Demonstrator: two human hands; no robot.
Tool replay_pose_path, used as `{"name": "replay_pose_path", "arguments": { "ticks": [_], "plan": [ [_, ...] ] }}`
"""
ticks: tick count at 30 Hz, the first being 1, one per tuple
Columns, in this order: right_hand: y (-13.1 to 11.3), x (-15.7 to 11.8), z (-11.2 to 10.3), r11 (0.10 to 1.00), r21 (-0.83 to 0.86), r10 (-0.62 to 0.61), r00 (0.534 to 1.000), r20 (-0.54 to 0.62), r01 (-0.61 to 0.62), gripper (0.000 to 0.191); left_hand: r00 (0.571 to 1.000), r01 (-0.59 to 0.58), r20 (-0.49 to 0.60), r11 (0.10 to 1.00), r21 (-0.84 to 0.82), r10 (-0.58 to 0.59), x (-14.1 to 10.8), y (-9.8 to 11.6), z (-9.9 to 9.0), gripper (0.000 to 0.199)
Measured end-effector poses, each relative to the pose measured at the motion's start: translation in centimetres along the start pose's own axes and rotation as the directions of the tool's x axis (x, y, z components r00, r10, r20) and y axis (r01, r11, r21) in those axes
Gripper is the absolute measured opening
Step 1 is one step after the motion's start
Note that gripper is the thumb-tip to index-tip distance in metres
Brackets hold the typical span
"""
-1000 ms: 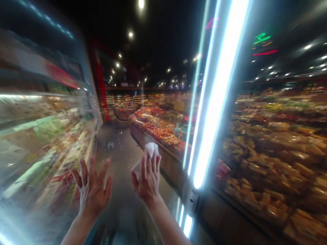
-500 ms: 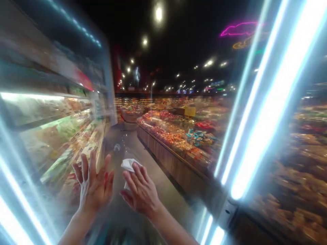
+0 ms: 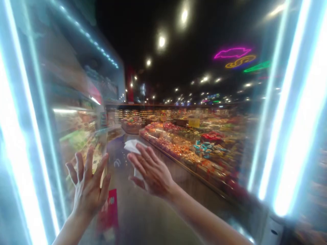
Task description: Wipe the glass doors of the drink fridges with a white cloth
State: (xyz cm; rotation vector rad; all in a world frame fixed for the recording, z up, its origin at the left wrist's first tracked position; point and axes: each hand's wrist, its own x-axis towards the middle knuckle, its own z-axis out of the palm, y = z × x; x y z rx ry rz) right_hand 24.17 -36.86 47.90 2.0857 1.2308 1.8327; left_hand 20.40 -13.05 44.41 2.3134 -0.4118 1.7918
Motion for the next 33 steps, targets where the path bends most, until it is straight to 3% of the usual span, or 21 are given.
{"name": "replay_pose_path", "arguments": {
  "ticks": [4, 9, 11, 14, 16, 18, 22, 26, 27, 31, 33],
  "plan": [
    [1.1, 3.1, -0.5, 0.992, -0.063, 0.100, 0.985, -0.142, -0.110, 0.082, 0.999, -0.024, -0.024, 1.000, 0.017, 0.025, 0.9, -0.7, -0.3, 0.080],
    [-0.6, 3.2, 0.7, 0.999, -0.015, -0.041, 0.999, -0.025, 0.041, 0.090, 1.000, -0.021, 0.015, 0.998, 0.060, 0.020, 1.0, -0.5, -0.5, 0.083],
    [0.3, 4.0, 0.4, 0.996, -0.066, 0.062, 0.997, -0.043, -0.065, 0.093, 1.000, -0.028, 0.008, 0.998, 0.065, 0.027, 1.0, -0.6, -0.5, 0.082],
    [1.9, 5.7, -0.5, 0.955, -0.100, 0.267, 0.955, -0.130, -0.280, 0.086, 1.000, -0.020, 0.002, 0.998, 0.056, 0.019, 1.1, -0.8, -0.4, 0.082],
    [1.8, 6.1, -0.6, 0.938, -0.101, 0.315, 0.937, -0.149, -0.332, 0.084, 1.000, -0.009, 0.005, 0.999, 0.040, 0.009, 1.1, -0.9, -0.3, 0.082],
    [1.0, 6.0, -0.3, 0.959, -0.105, 0.254, 0.962, -0.100, -0.264, 0.088, 1.000, -0.001, 0.008, 1.000, 0.030, 0.001, 1.0, -0.9, -0.3, 0.081],
    [0.3, 5.8, 0.1, 0.995, -0.104, -0.005, 1.000, 0.021, 0.007, 0.087, 1.000, -0.003, 0.007, 1.000, 0.029, 0.003, 1.1, -1.0, -0.4, 0.080],
    [0.5, 6.6, 0.1, 0.977, -0.153, 0.143, 0.989, -0.029, -0.145, 0.082, 1.000, 0.003, -0.023, 1.000, 0.004, -0.003, 1.3, -1.0, -0.6, 0.076],
    [0.1, 6.6, 0.3, 0.980, -0.145, 0.135, 0.991, -0.023, -0.137, 0.084, 0.999, -0.001, -0.034, 1.000, 0.005, 0.001, 1.4, -1.1, -0.7, 0.076],
    [-1.3, 6.8, 1.1, 0.988, -0.084, -0.120, 0.989, 0.089, 0.128, 0.089, 0.998, 0.010, -0.068, 0.999, 0.039, -0.008, 1.9, -1.8, -1.3, 0.081],
    [-0.8, 7.8, 0.9, 0.988, -0.099, -0.110, 0.991, 0.072, 0.117, 0.086, 0.997, 0.025, -0.069, 0.998, 0.062, -0.021, 2.3, -2.3, -1.6, 0.081]
  ]
}}
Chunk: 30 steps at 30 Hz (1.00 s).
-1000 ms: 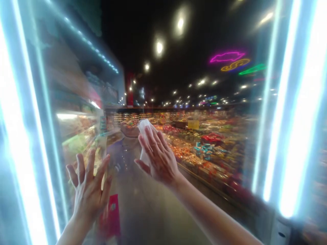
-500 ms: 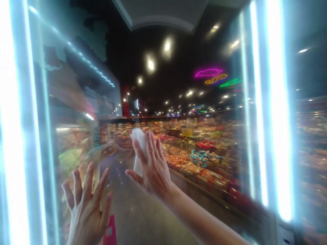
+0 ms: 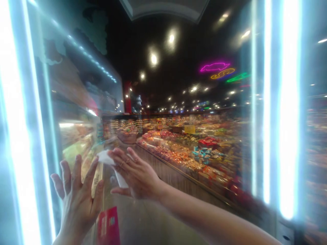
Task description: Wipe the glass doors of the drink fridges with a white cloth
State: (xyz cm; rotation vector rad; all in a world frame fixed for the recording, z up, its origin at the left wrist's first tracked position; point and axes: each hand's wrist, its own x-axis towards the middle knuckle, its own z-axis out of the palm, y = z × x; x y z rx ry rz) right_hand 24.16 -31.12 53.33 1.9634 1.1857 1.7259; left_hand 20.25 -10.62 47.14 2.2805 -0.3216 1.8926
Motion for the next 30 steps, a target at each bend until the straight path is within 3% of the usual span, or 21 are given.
{"name": "replay_pose_path", "arguments": {
  "ticks": [4, 5, 8, 10, 12, 15, 17, 19, 21, 23, 25, 26, 27, 30],
  "plan": [
    [2.0, 2.2, -0.7, 0.970, -0.046, 0.234, 0.969, -0.074, -0.238, 0.087, 1.000, 0.028, 0.009, 1.000, 0.005, -0.028, 0.8, -0.7, 0.1, 0.079],
    [2.1, 2.3, -0.7, 0.973, -0.046, 0.223, 0.972, -0.070, -0.227, 0.088, 0.999, 0.031, 0.010, 1.000, 0.001, -0.031, 0.8, -0.7, 0.2, 0.079],
    [2.1, 1.1, -0.7, 0.999, -0.033, 0.027, 1.000, 0.005, -0.027, 0.092, 0.999, 0.032, 0.010, 0.999, -0.012, -0.032, 0.7, -0.4, 0.6, 0.080],
    [3.3, -0.5, -1.2, 0.998, -0.058, 0.009, 0.999, 0.045, -0.006, 0.091, 1.000, 0.024, 0.017, 1.000, -0.014, -0.024, 0.5, 0.1, 0.8, 0.082],
    [5.2, -2.2, -2.0, 0.980, -0.126, 0.161, 0.987, 0.025, -0.156, 0.088, 0.999, 0.016, 0.028, 1.000, -0.013, -0.016, 0.3, 1.0, 1.1, 0.083],
    [7.3, -4.6, -3.1, 0.911, -0.189, 0.364, 0.930, -0.047, -0.366, 0.092, 0.999, -0.002, 0.044, 1.000, -0.020, 0.003, 0.2, 2.8, 1.6, 0.085],
    [7.2, -6.3, -3.4, 0.936, -0.172, 0.311, 0.950, -0.008, -0.308, 0.096, 0.998, -0.021, 0.052, 0.999, -0.039, 0.023, 0.4, 4.3, 2.0, 0.086],
    [7.0, -8.1, -3.6, 0.978, -0.129, 0.172, 0.982, 0.076, -0.161, 0.095, 0.997, -0.039, 0.061, 0.997, -0.066, 0.043, 0.7, 5.9, 2.4, 0.088],
    [8.1, -9.9, -4.1, 0.983, -0.120, 0.152, 0.981, 0.121, -0.138, 0.092, 0.996, -0.049, 0.071, 0.995, -0.090, 0.056, 1.0, 7.4, 2.8, 0.088],
    [10.3, -11.5, -5.0, 0.936, -0.168, 0.326, 0.942, 0.084, -0.309, 0.089, 0.995, -0.060, 0.068, 0.994, -0.095, 0.066, 1.3, 8.9, 3.2, 0.088],
    [12.6, -12.9, -5.9, 0.835, -0.193, 0.526, 0.851, 0.000, -0.516, 0.086, 0.995, -0.078, 0.058, 0.993, -0.087, 0.083, 1.6, 10.4, 3.7, 0.087],
    [13.3, -13.7, -6.2, 0.800, -0.190, 0.575, 0.818, -0.028, -0.569, 0.086, 0.994, -0.087, 0.056, 0.992, -0.087, 0.092, 1.7, 11.2, 3.9, 0.087],
    [13.7, -14.4, -6.3, 0.797, -0.183, 0.581, 0.813, -0.031, -0.576, 0.087, 0.993, -0.095, 0.058, 0.991, -0.095, 0.101, 1.9, 12.0, 4.2, 0.087],
    [13.4, -16.9, -6.2, 0.921, -0.153, 0.374, 0.923, 0.087, -0.358, 0.096, 0.990, -0.109, 0.077, 0.984, -0.141, 0.121, 2.3, 14.7, 4.8, 0.087]
  ]
}}
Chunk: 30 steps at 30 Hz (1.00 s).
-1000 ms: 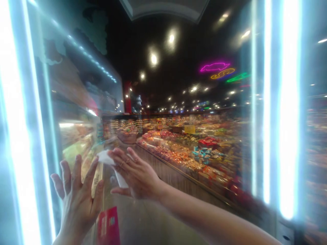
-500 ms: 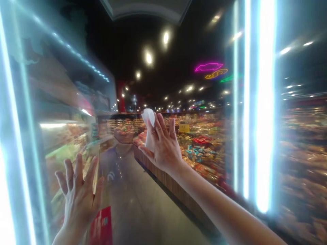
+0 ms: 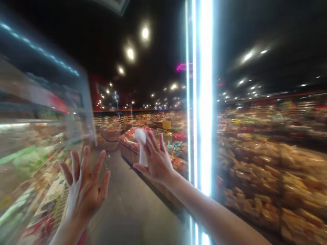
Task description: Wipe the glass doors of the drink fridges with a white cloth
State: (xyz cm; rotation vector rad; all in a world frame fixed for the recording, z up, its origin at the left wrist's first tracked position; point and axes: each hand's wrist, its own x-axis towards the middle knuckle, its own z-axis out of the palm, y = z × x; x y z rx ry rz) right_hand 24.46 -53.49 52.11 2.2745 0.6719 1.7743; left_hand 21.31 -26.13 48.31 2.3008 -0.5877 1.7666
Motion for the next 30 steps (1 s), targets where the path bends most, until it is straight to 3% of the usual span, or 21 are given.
{"name": "replay_pose_path", "arguments": {
  "ticks": [2, 3, 4, 6, 8, 12, 13, 14, 15, 17, 18, 19, 21, 23, 25, 28, 29, 30],
  "plan": [
    [0.8, -1.7, 0.3, 0.995, 0.005, -0.103, 0.994, 0.038, 0.103, 0.097, 1.000, -0.005, 0.010, 1.000, -0.012, 0.005, 0.4, 1.7, 0.6, 0.085],
    [1.5, -2.5, 0.4, 0.998, 0.000, -0.058, 0.998, 0.032, 0.058, 0.095, 1.000, -0.007, 0.015, 1.000, -0.011, 0.007, 0.6, 2.5, 0.8, 0.084],
    [2.3, -3.3, 0.5, 0.999, -0.009, 0.044, 0.999, 0.010, -0.044, 0.093, 1.000, -0.011, 0.018, 1.000, -0.009, 0.011, 0.7, 3.3, 1.1, 0.083],
    [3.4, -4.9, 0.8, 0.957, -0.013, 0.288, 0.956, -0.053, -0.289, 0.089, 0.999, -0.023, 0.023, 1.000, -0.016, 0.023, 0.7, 4.6, 1.6, 0.083],
    [3.1, -6.7, 1.4, 0.928, 0.004, 0.372, 0.925, -0.085, -0.373, 0.088, 0.999, -0.029, 0.030, 0.999, -0.040, 0.031, 0.6, 5.6, 2.2, 0.083],
    [0.1, -10.3, 2.7, 0.998, 0.057, 0.013, 1.000, 0.004, -0.013, 0.090, 0.998, -0.021, 0.056, 0.997, -0.071, 0.026, -0.4, 7.0, 3.0, 0.086],
    [-0.3, -11.0, 2.9, 0.998, 0.066, -0.014, 1.000, 0.017, 0.012, 0.090, 0.997, -0.029, 0.065, 0.998, -0.062, 0.033, -0.8, 7.2, 3.1, 0.087],
    [-0.5, -11.5, 2.9, 0.997, 0.065, 0.037, 0.999, 0.019, -0.038, 0.091, 0.996, -0.042, 0.072, 0.998, -0.047, 0.045, -1.3, 7.3, 3.1, 0.087],
    [-0.5, -11.9, 2.8, 0.987, 0.055, 0.149, 0.989, 0.007, -0.149, 0.091, 0.995, -0.059, 0.076, 0.998, -0.031, 0.061, -1.9, 7.4, 3.1, 0.088],
    [-0.5, -12.6, 2.8, 0.922, 0.036, 0.386, 0.922, -0.020, -0.385, 0.090, 0.992, -0.099, 0.077, 0.995, -0.007, 0.100, -3.2, 7.6, 3.1, 0.087],
    [-0.9, -12.9, 2.9, 0.901, 0.038, 0.433, 0.901, -0.021, -0.432, 0.089, 0.990, -0.118, 0.079, 0.993, -0.002, 0.118, -3.8, 7.6, 3.1, 0.088],
    [-1.6, -13.2, 3.0, 0.908, 0.049, 0.417, 0.909, -0.009, -0.416, 0.088, 0.988, -0.132, 0.083, 0.991, 0.001, 0.131, -4.5, 7.5, 3.1, 0.088],
    [-3.6, -13.9, 3.4, 0.967, 0.098, 0.235, 0.972, 0.025, -0.236, 0.082, 0.985, -0.142, 0.098, 0.990, 0.005, 0.140, -5.8, 7.2, 3.1, 0.089],
    [-5.2, -14.6, 3.6, 0.988, 0.134, 0.070, 0.997, 0.043, -0.075, 0.072, 0.986, -0.125, 0.112, 0.992, 0.015, 0.123, -6.8, 6.7, 3.1, 0.089],
    [-5.6, -15.0, 3.8, 0.984, 0.116, 0.133, 0.990, 0.041, -0.137, 0.068, 0.988, -0.101, 0.117, 0.995, 0.028, 0.097, -7.6, 5.9, 2.9, 0.087],
    [-5.2, -15.3, 3.8, 0.901, 0.063, 0.431, 0.903, -0.006, -0.429, 0.075, 0.991, -0.060, 0.124, 0.997, 0.052, 0.053, -8.2, 4.6, 2.5, 0.087],
    [-5.3, -15.3, 3.9, 0.889, 0.065, 0.455, 0.891, -0.009, -0.453, 0.077, 0.991, -0.046, 0.128, 0.997, 0.058, 0.038, -8.4, 4.1, 2.4, 0.088],
    [-5.8, -15.3, 4.0, 0.908, 0.081, 0.413, 0.911, 0.002, -0.412, 0.076, 0.991, -0.035, 0.132, 0.997, 0.062, 0.026, -8.5, 3.7, 2.2, 0.088]
  ]
}}
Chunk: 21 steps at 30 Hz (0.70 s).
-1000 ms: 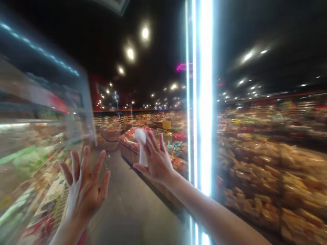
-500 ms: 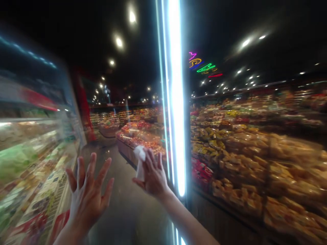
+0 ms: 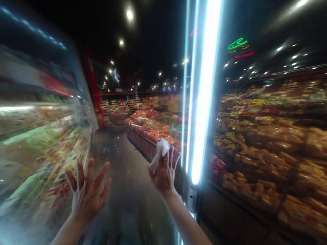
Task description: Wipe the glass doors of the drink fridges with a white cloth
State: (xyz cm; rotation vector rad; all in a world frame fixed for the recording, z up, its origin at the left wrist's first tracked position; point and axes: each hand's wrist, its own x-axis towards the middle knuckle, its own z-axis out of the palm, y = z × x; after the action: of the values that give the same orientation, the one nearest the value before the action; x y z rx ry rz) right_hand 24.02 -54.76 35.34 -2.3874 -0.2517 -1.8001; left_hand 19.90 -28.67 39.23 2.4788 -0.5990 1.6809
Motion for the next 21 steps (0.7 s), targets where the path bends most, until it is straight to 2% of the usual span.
{"name": "replay_pose_path", "arguments": {
  "ticks": [1, 3, 4, 5, 7, 8, 9, 10, 11, 13, 14, 15, 16, 17, 19, 20, 21],
  "plan": [
    [-0.6, -0.3, 0.1, 0.995, 0.031, -0.098, 0.995, 0.027, 0.097, 0.074, 1.000, 0.009, 0.003, 1.000, 0.003, -0.009, -0.2, -0.4, -0.1, 0.089],
    [-2.0, -0.7, 0.4, 0.948, 0.099, -0.311, 0.948, 0.064, 0.304, 0.068, 1.000, 0.019, 0.007, 1.000, 0.014, -0.019, -0.5, -1.2, -0.4, 0.089],
    [-2.5, -0.7, 0.4, 0.936, 0.107, -0.344, 0.937, 0.067, 0.336, 0.066, 1.000, 0.024, 0.010, 0.999, 0.022, -0.025, -0.7, -1.7, -0.6, 0.090],
    [-2.8, -0.5, 0.4, 0.948, 0.091, -0.312, 0.948, 0.061, 0.306, 0.065, 0.999, 0.033, 0.014, 0.999, 0.033, -0.034, -0.9, -2.2, -0.7, 0.091],
    [-2.9, 0.0, 0.3, 0.992, 0.026, -0.126, 0.992, 0.032, 0.125, 0.071, 0.998, 0.059, 0.019, 0.997, 0.045, -0.060, -1.5, -3.3, -1.1, 0.094],
    [-2.9, 0.3, 0.3, 0.999, 0.004, -0.046, 0.999, 0.020, 0.046, 0.076, 0.997, 0.070, 0.020, 0.997, 0.044, -0.071, -1.7, -3.9, -1.4, 0.094],
    [-2.9, 0.3, 0.3, 1.000, -0.005, -0.017, 1.000, 0.019, 0.017, 0.078, 0.997, 0.079, 0.019, 0.996, 0.040, -0.080, -2.0, -4.6, -1.6, 0.094],
    [-3.1, 0.1, 0.4, 0.999, 0.004, -0.054, 0.998, 0.028, 0.054, 0.078, 0.996, 0.087, 0.017, 0.996, 0.035, -0.088, -2.2, -5.3, -1.9, 0.094],
    [-3.3, -0.2, 0.5, 0.989, 0.027, -0.146, 0.988, 0.050, 0.145, 0.075, 0.995, 0.095, 0.015, 0.995, 0.031, -0.096, -2.4, -6.1, -2.2, 0.093],
    [-4.0, -1.0, 0.8, 0.919, 0.102, -0.390, 0.916, 0.095, 0.381, 0.060, 0.994, 0.113, 0.007, 0.993, 0.037, -0.113, -2.8, -7.6, -2.8, 0.092],
    [-4.3, -1.2, 0.8, 0.873, 0.135, -0.483, 0.870, 0.101, 0.469, 0.051, 0.993, 0.119, 0.001, 0.992, 0.044, -0.119, -3.0, -8.4, -3.2, 0.092],
    [-4.5, -1.1, 0.8, 0.846, 0.147, -0.527, 0.844, 0.097, 0.512, 0.044, 0.993, 0.121, -0.005, 0.991, 0.054, -0.121, -3.1, -9.2, -3.6, 0.092],
    [-4.7, -0.8, 0.7, 0.853, 0.132, -0.517, 0.851, 0.089, 0.505, 0.041, 0.993, 0.119, -0.010, 0.991, 0.065, -0.119, -3.3, -9.9, -4.0, 0.092],
    [-4.8, -0.3, 0.5, 0.889, 0.093, -0.455, 0.887, 0.076, 0.448, 0.042, 0.994, 0.113, -0.011, 0.991, 0.077, -0.113, -3.5, -10.5, -4.3, 0.093],
    [-5.3, 1.0, 0.2, 0.968, 0.002, -0.251, 0.967, 0.036, 0.252, 0.051, 0.995, 0.100, -0.008, 0.990, 0.096, -0.100, -3.8, -11.6, -4.9, 0.093],
    [-5.9, 1.4, 0.0, 0.983, -0.022, -0.180, 0.984, 0.020, 0.180, 0.054, 0.995, 0.096, -0.004, 0.990, 0.101, -0.096, -4.0, -12.0, -5.1, 0.092],
    [-6.7, 1.7, 0.0, 0.985, -0.021, -0.171, 0.985, 0.015, 0.171, 0.055, 0.996, 0.093, -0.001, 0.990, 0.102, -0.094, -4.3, -12.3, -5.2, 0.092]
  ]
}}
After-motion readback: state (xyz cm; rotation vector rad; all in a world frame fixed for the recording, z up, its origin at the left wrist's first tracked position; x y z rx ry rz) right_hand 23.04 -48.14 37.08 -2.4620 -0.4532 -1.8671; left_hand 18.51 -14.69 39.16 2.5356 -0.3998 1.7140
